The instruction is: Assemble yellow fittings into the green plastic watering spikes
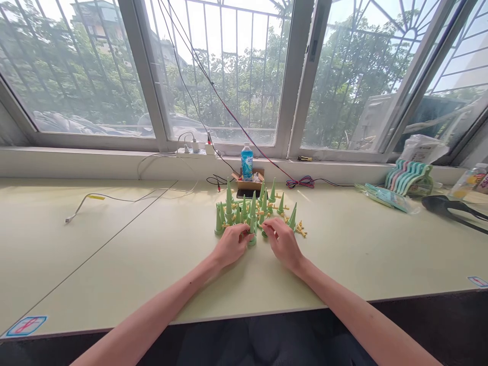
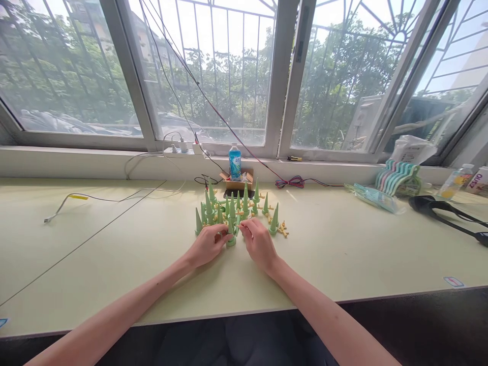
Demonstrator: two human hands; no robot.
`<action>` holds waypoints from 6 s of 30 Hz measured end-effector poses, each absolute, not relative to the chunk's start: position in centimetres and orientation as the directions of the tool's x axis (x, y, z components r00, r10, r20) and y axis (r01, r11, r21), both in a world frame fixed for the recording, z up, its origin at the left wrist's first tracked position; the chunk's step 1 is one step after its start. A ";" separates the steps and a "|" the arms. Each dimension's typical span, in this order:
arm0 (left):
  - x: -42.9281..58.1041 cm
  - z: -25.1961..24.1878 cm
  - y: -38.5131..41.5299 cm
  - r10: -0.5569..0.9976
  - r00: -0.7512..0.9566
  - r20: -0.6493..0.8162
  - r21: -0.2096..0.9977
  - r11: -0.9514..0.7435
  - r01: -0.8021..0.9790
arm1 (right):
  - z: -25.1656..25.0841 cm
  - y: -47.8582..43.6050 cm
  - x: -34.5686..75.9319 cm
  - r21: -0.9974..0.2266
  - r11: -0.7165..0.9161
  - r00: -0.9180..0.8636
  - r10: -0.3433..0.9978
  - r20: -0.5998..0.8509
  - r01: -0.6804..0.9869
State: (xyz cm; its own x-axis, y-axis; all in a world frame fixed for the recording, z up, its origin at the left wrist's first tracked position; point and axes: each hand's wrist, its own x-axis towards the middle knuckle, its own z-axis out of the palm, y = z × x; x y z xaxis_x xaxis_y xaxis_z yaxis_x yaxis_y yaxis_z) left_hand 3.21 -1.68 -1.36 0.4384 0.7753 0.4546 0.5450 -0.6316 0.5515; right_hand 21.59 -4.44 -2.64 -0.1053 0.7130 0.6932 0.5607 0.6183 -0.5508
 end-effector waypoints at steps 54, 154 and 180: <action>3.3 -0.8 -2.1 0.843 0.306 0.443 0.763 -0.534 0.364 | -2.4 -4.3 21.8 -0.567 0.627 -0.108 0.716 0.690 0.534; 3.2 -1.1 -2.2 0.734 0.379 0.563 0.646 -0.677 0.351 | -2.6 -4.3 21.7 -0.822 0.481 -0.077 0.873 0.482 0.304; 3.3 -0.4 -2.3 0.847 0.454 0.277 0.931 -0.353 0.090 | -2.8 -4.4 21.8 -0.692 0.598 -0.198 0.796 0.572 0.405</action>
